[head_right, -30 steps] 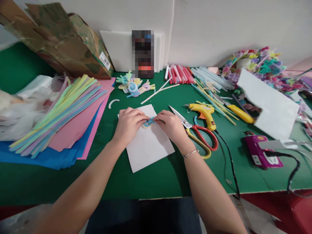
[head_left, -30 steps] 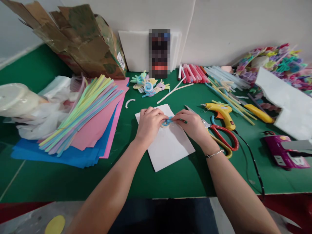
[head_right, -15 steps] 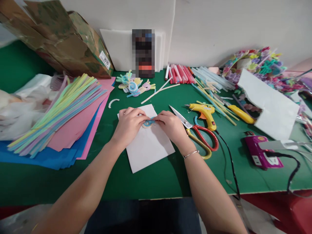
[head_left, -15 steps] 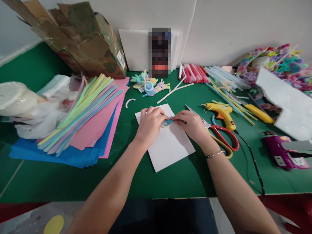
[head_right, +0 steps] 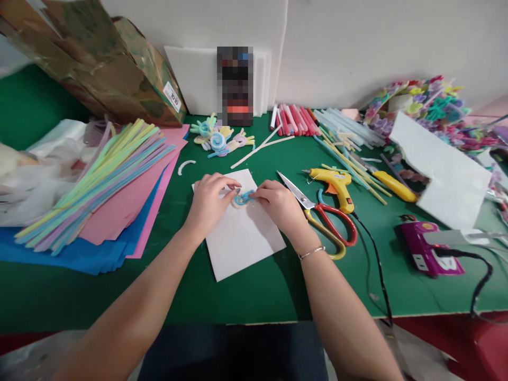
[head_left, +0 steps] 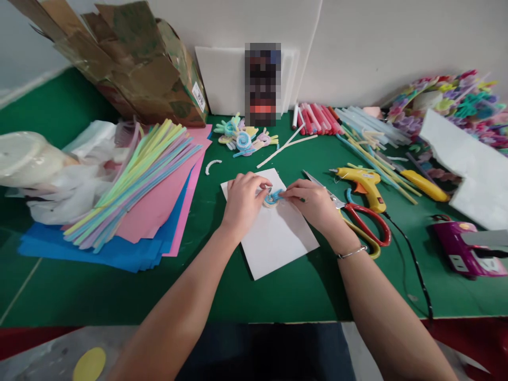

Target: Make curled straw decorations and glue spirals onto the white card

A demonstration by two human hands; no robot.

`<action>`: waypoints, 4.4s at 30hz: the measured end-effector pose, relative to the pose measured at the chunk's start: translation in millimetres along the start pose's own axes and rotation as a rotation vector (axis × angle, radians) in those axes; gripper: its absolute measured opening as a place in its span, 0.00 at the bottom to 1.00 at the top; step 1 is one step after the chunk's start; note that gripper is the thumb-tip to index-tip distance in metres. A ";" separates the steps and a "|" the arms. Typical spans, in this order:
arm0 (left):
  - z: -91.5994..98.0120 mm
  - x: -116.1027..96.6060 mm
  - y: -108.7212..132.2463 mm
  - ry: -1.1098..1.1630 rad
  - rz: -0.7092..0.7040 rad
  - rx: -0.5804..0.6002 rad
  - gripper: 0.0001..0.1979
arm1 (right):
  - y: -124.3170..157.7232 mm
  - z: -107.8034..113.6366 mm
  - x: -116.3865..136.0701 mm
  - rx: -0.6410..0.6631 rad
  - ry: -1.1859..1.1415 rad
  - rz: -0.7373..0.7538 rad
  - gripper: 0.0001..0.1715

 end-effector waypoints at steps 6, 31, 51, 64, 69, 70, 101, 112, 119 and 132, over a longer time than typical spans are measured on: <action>-3.9 -0.3 -1.1 0.014 -0.015 0.095 0.05 | 0.5 1.8 1.7 0.005 0.005 0.001 0.13; -8.7 2.4 -3.3 0.060 0.004 0.078 0.02 | 3.4 -1.3 6.0 0.031 0.134 -0.023 0.16; -9.4 5.8 -5.2 0.115 0.025 0.065 0.03 | 2.0 -0.4 10.4 -0.010 0.077 -0.073 0.09; -7.4 4.3 -4.7 0.147 0.035 0.072 0.04 | -5.9 -6.1 3.3 -0.090 -0.140 -0.222 0.05; -8.0 4.6 -4.3 0.143 0.035 0.087 0.05 | -6.9 -7.0 -0.3 -0.049 -0.185 -0.256 0.04; -8.3 4.8 -4.4 0.141 0.036 0.092 0.05 | -7.1 -7.2 -0.6 -0.044 -0.188 -0.263 0.05; 1.5 7.4 -4.5 0.301 0.066 0.020 0.08 | -12.6 -5.4 2.2 0.014 -0.288 -0.412 0.05; 13.4 -1.4 22.5 -0.170 -0.171 0.061 0.07 | -12.1 -7.3 0.3 0.002 -0.329 -0.379 0.00; 3.2 3.4 52.9 -0.488 -0.578 0.018 0.16 | -12.2 -8.6 1.0 0.005 -0.358 -0.389 0.01; 0.8 3.6 54.1 -0.431 -0.369 0.118 0.20 | -12.8 -8.5 -0.1 -0.003 -0.332 -0.396 0.02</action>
Point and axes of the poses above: each hand's wrist, its own y-axis away from the middle knuckle, its own z-axis out of the back of the hand, x = y × z, the point moved 2 cm from there along -y, towards the middle knuckle, and after that the axes turned 11 degrees about x, right-handed, at the moved point
